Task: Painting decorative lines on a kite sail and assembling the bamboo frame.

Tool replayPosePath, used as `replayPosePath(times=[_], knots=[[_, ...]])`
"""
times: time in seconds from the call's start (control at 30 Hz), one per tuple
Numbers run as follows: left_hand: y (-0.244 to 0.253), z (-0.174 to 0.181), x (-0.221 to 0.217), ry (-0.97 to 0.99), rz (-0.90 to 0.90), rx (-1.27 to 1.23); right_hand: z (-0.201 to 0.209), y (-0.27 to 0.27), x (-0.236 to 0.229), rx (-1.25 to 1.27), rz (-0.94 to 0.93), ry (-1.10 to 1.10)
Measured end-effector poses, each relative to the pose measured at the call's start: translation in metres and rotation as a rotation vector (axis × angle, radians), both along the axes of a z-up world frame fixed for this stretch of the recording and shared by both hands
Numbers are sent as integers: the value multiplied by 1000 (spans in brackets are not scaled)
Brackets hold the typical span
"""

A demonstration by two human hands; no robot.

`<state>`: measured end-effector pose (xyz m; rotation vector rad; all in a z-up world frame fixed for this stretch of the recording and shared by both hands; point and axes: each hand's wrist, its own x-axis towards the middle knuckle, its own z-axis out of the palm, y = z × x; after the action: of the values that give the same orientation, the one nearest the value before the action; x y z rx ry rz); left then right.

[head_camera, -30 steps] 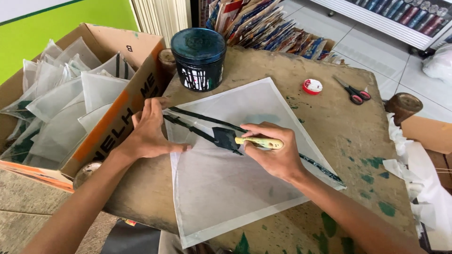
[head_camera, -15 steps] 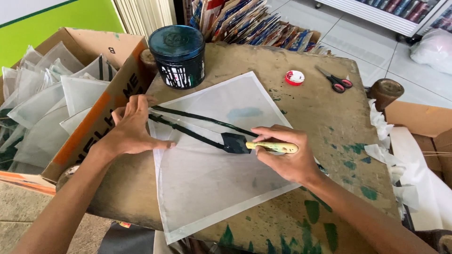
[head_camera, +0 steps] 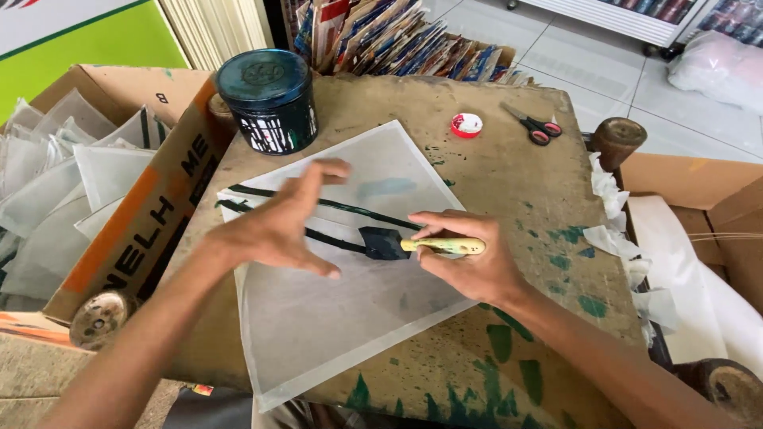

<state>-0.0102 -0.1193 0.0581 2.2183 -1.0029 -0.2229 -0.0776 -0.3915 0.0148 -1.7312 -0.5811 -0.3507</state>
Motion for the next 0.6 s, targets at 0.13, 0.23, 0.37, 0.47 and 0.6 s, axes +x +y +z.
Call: replayPosePath(times=[0.13, 0.23, 0.37, 0.47, 0.6], knots=[[-23, -16, 9, -28, -216, -120, -1, -1, -1, 37, -10, 13], [-38, -1, 8, 60, -182, 62, -2, -3, 1, 19, -4, 8], [-46, 4, 8, 196, -110, 231, -3, -6, -2, 37, 8, 36], [-50, 11, 8, 217, -91, 316, -3, -9, -4, 34, 4, 45], [-57, 20, 8, 218, -79, 409, -3, -18, -10, 30, 9, 50]])
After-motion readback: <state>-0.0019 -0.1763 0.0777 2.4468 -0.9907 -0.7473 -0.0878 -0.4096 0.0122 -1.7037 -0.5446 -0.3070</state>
